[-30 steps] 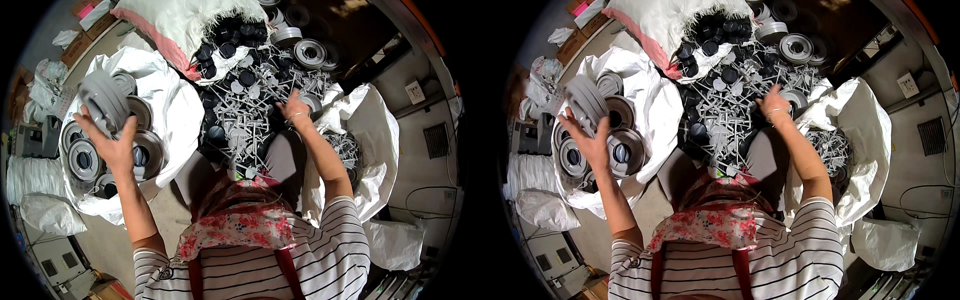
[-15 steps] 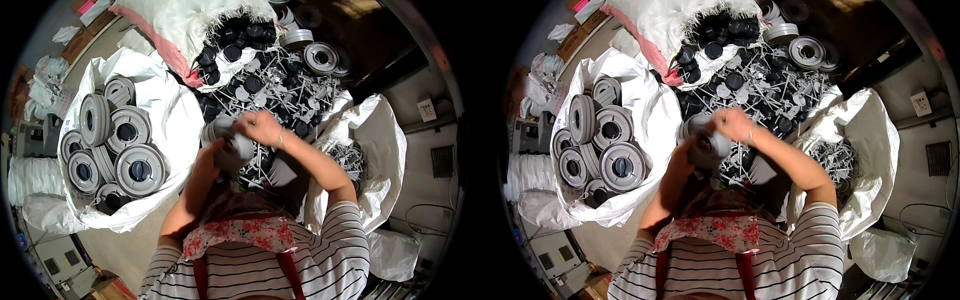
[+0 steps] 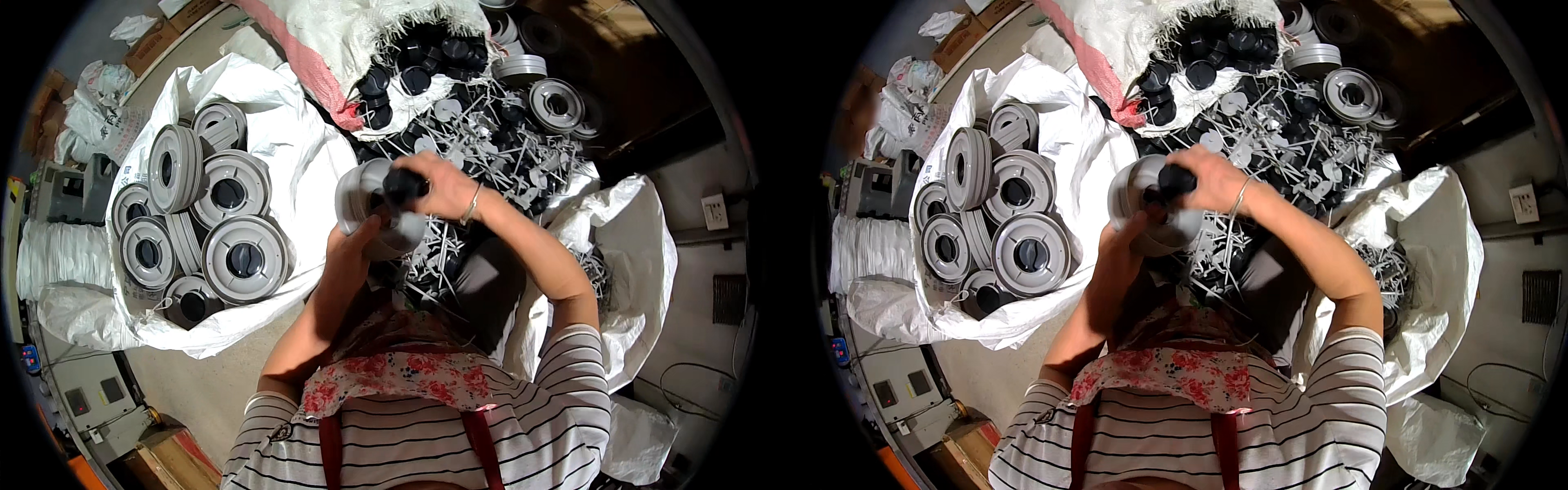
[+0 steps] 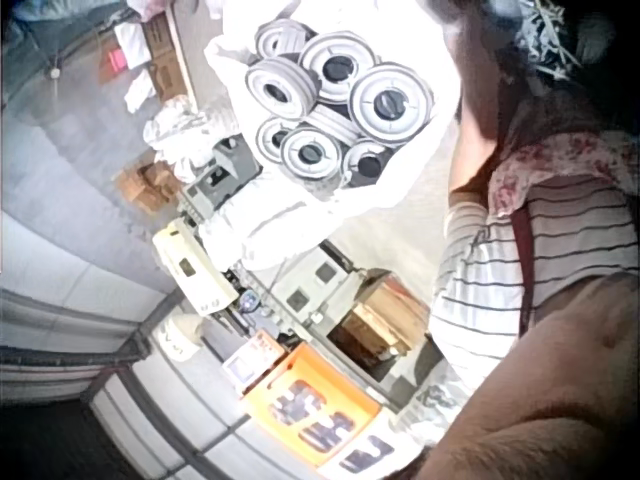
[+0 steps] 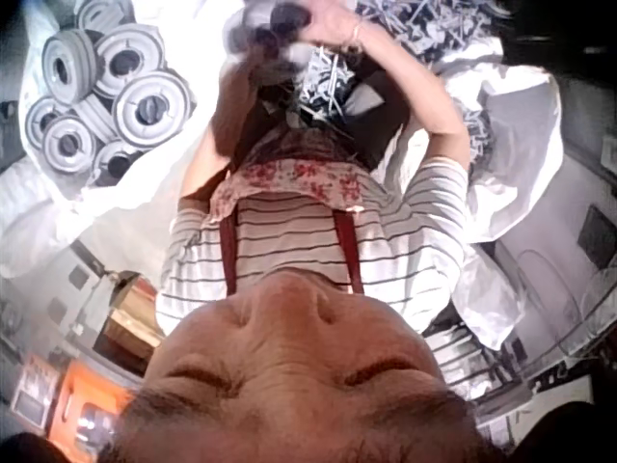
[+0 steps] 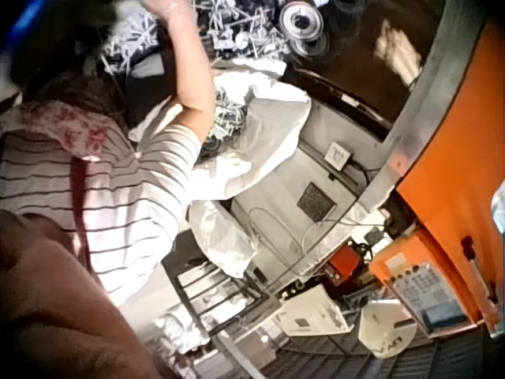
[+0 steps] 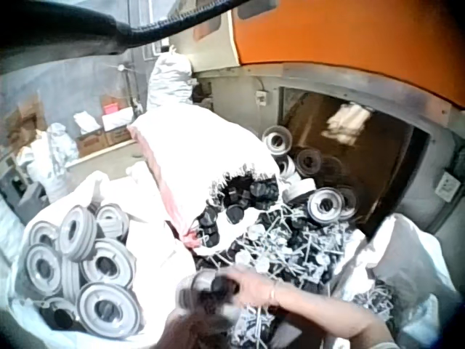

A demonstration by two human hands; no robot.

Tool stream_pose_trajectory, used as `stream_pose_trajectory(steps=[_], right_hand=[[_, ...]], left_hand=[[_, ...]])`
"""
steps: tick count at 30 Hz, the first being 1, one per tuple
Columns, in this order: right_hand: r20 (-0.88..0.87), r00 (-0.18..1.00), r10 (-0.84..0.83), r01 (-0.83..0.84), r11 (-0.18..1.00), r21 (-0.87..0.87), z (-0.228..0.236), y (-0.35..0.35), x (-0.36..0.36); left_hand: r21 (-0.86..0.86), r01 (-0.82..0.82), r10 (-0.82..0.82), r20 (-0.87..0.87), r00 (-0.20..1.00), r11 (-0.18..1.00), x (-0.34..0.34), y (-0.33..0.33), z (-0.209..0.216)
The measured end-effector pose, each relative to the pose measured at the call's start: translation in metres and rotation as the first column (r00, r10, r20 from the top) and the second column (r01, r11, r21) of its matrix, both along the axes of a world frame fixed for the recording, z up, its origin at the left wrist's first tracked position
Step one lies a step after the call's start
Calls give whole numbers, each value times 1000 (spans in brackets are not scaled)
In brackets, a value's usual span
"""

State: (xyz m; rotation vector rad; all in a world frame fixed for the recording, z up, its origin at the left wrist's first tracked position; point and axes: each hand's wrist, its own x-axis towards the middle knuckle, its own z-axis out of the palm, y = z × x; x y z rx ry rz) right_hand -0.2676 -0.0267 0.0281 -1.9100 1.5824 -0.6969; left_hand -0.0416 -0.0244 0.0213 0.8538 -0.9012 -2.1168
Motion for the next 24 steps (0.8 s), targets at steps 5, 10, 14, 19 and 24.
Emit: stream_pose_trajectory(steps=[5,10,14,19,24], right_hand=[[-31,998,61,-65,985,-160,17,44,31],[-421,856,301,-366,927,-81,47,58,49],[-422,841,337,-437,884,-165,50,69,61],[-592,699,402,-628,741,-238,52,89,67],[-122,986,117,-141,967,-211,44,92,74]], left_hand=[[-21,67,-69,-98,993,998,4,15,3],[77,140,-140,-8,990,987,30,17,28],[101,198,-199,-5,980,975,49,17,23],[157,267,-282,86,955,951,58,18,35],[150,227,-215,-87,973,962,54,40,52]])
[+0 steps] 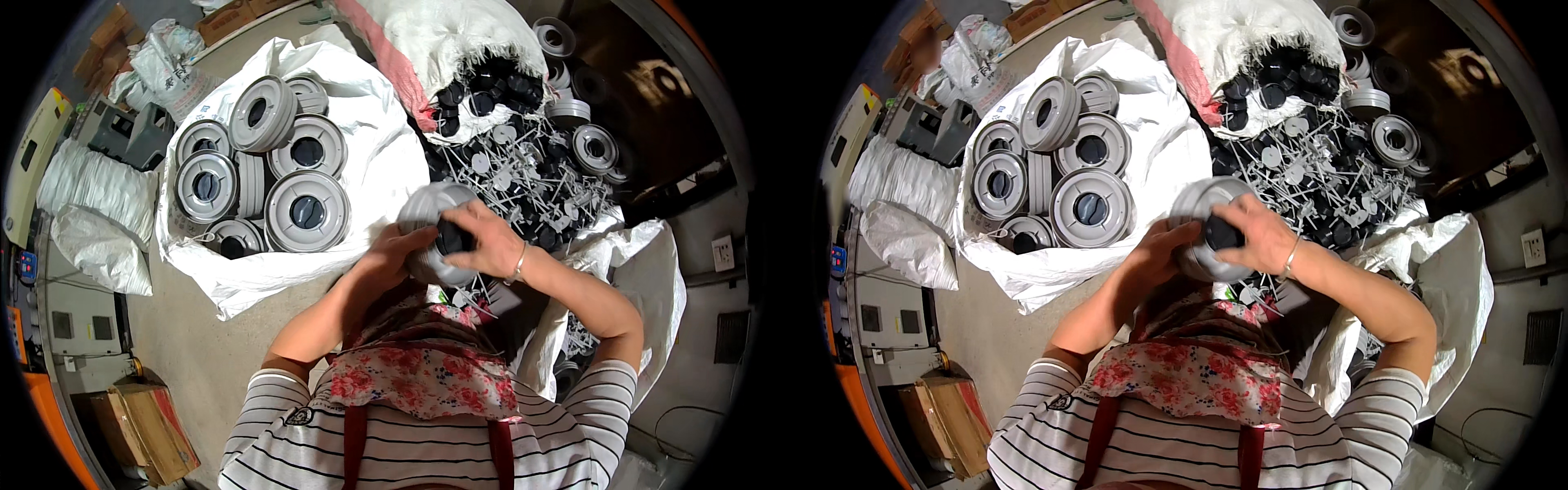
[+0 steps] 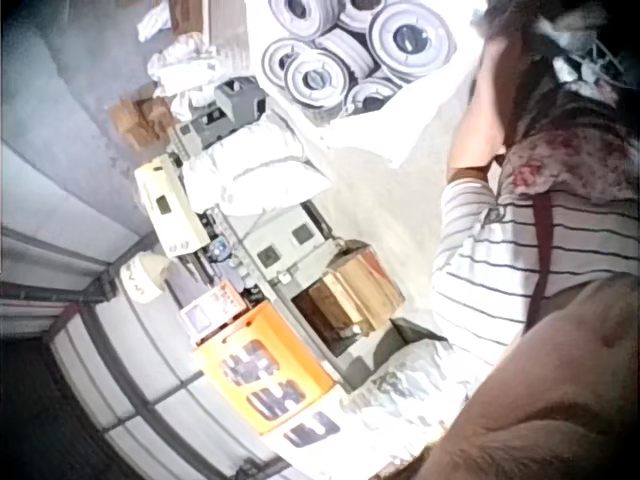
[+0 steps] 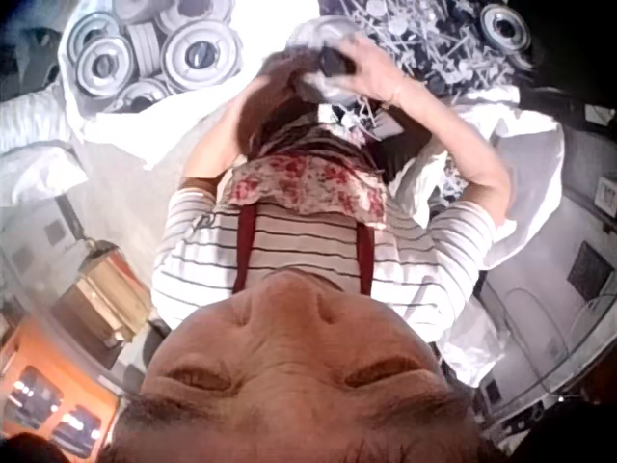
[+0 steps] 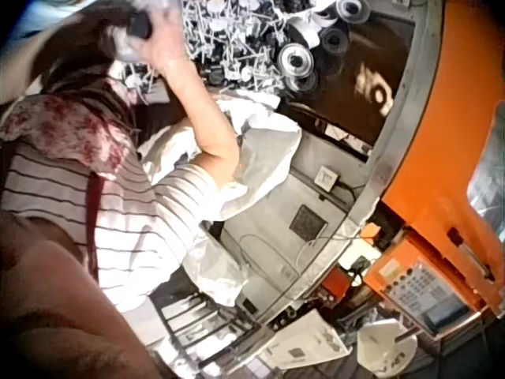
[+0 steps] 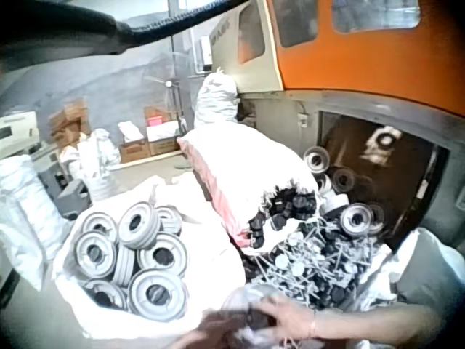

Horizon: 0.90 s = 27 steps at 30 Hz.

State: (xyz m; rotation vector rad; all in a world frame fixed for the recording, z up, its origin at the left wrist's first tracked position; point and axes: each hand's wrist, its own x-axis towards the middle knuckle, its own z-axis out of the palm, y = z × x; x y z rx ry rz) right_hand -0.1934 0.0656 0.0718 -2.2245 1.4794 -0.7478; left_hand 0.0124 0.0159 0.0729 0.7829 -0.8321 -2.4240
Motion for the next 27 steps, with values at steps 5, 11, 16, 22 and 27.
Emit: stream_pose_trajectory(steps=[5,11,16,22,27], right_hand=[[392,746,-538,-88,505,859,-1,-22,2],[396,656,-642,-141,411,901,-20,-24,10],[350,922,-164,-21,883,468,-25,-27,-16],[165,590,-791,784,609,119,-78,-55,-196],[-71,220,-973,973,214,92,-106,-49,-348]], left_hand=[[-338,-119,182,162,970,934,6,1,-19],[-614,-75,341,329,881,786,7,18,-8],[-979,-20,792,153,591,203,61,-29,5],[-902,425,927,222,303,77,152,-153,26],[-944,290,950,227,214,160,169,-166,14]])
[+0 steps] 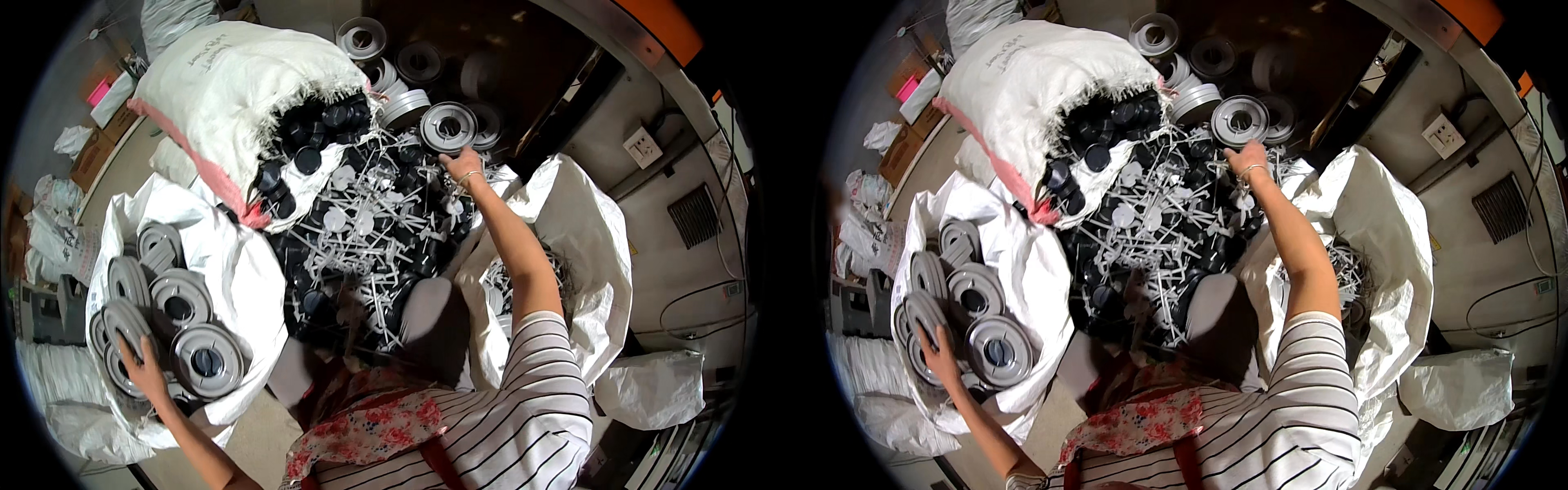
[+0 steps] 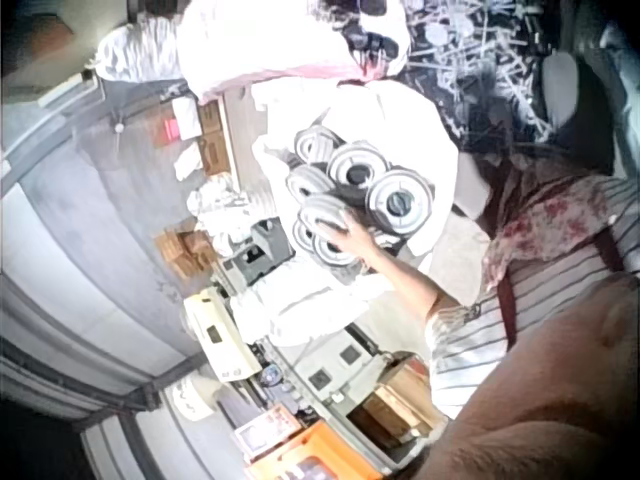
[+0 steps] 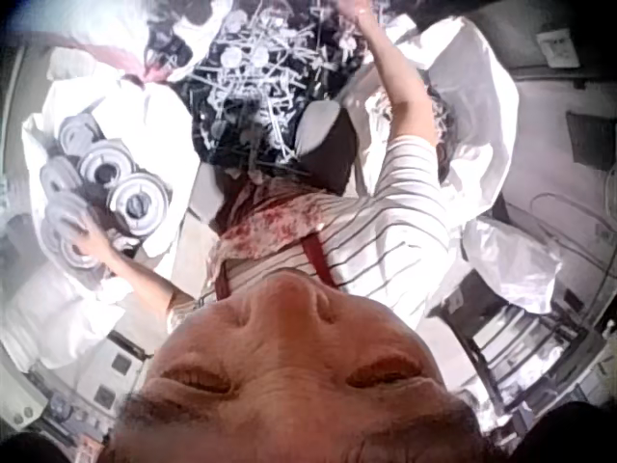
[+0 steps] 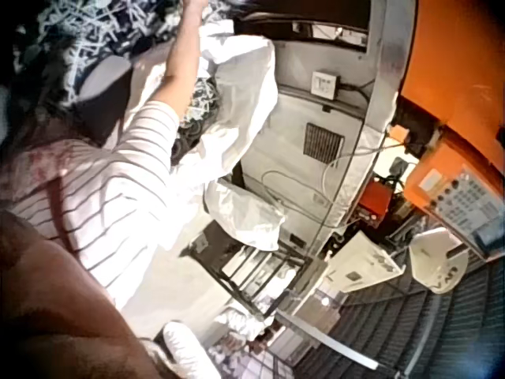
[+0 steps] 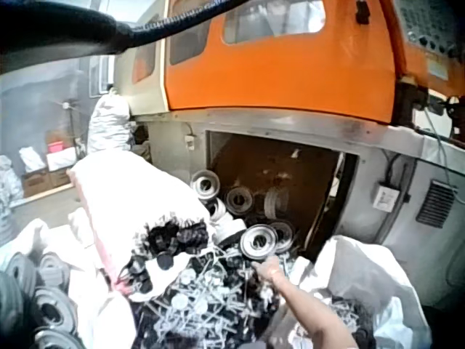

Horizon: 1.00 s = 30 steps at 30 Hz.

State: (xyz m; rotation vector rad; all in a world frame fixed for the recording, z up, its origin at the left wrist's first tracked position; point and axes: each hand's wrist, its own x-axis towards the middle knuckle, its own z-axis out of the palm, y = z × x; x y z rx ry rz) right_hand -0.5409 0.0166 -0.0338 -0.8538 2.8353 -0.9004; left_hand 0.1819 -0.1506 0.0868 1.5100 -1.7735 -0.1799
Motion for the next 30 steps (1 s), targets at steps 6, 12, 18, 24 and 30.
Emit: stream_pose_trajectory(steps=[6,12,18,24,30], right_hand=[[78,996,-54,49,997,62,-31,-5,-124],[431,895,-116,21,976,218,-46,-34,-169],[602,788,129,-30,985,-172,-37,-15,-139],[793,402,458,-504,834,-226,76,24,30],[245,825,510,-520,854,-24,51,-9,-4]], left_hand=[[-372,-87,204,288,936,924,-32,28,7],[-402,227,-148,218,965,887,-139,66,9],[25,649,-648,98,756,761,-274,89,-21],[76,964,-837,516,181,255,-377,129,-19],[442,811,-830,550,93,383,-369,117,-65]])
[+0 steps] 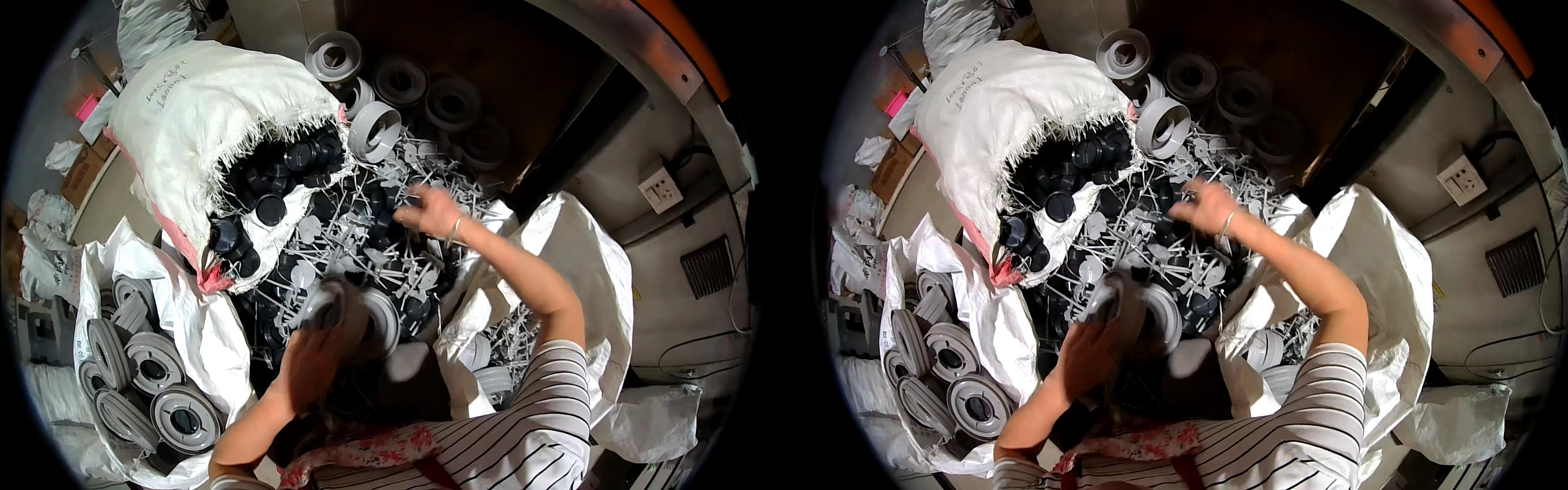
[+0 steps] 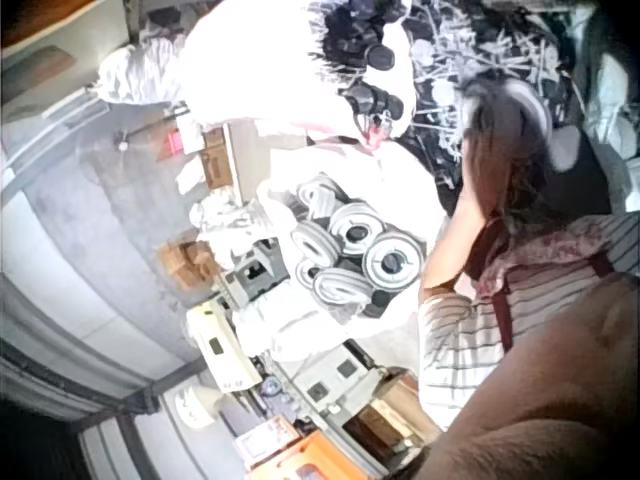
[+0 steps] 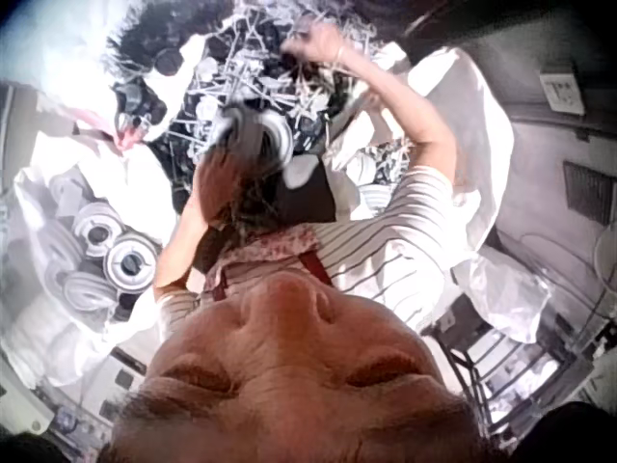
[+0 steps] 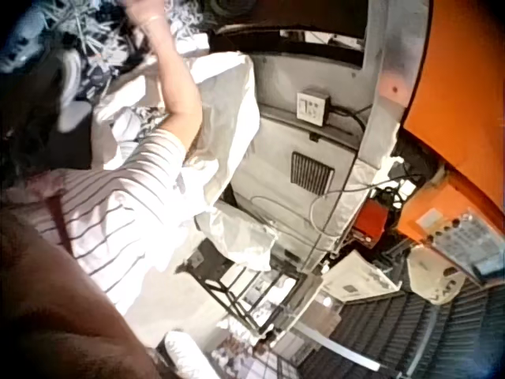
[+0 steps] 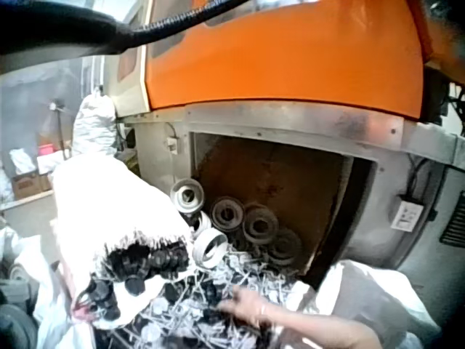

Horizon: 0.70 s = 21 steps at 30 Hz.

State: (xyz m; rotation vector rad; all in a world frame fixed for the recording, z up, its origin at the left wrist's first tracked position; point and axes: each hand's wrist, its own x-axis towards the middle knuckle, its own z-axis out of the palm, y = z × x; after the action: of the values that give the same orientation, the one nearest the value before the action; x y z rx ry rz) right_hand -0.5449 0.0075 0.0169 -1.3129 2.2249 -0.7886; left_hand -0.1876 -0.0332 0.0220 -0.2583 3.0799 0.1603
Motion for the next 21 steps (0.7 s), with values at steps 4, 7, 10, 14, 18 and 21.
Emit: stream_pose_trajectory(steps=[4,7,10,14,18,21], right_hand=[[-525,812,-253,397,900,180,-61,-37,-152],[-464,861,-208,407,829,383,-78,-65,-207],[-662,684,-306,503,856,123,-148,-55,-244],[-694,638,-333,442,897,-24,-179,-49,-253],[-502,772,-389,478,877,55,-154,-40,-236],[-402,895,-192,240,968,72,-99,-18,-160]], left_hand=[[428,-115,236,-242,941,896,19,-8,-16],[447,-295,359,-63,931,844,25,-8,-30],[376,-327,350,10,937,867,24,-15,-48],[359,-283,308,-13,951,889,34,-22,-71],[468,-373,431,-18,902,801,36,-19,-64],[642,-413,597,-89,797,646,47,-8,-41]])
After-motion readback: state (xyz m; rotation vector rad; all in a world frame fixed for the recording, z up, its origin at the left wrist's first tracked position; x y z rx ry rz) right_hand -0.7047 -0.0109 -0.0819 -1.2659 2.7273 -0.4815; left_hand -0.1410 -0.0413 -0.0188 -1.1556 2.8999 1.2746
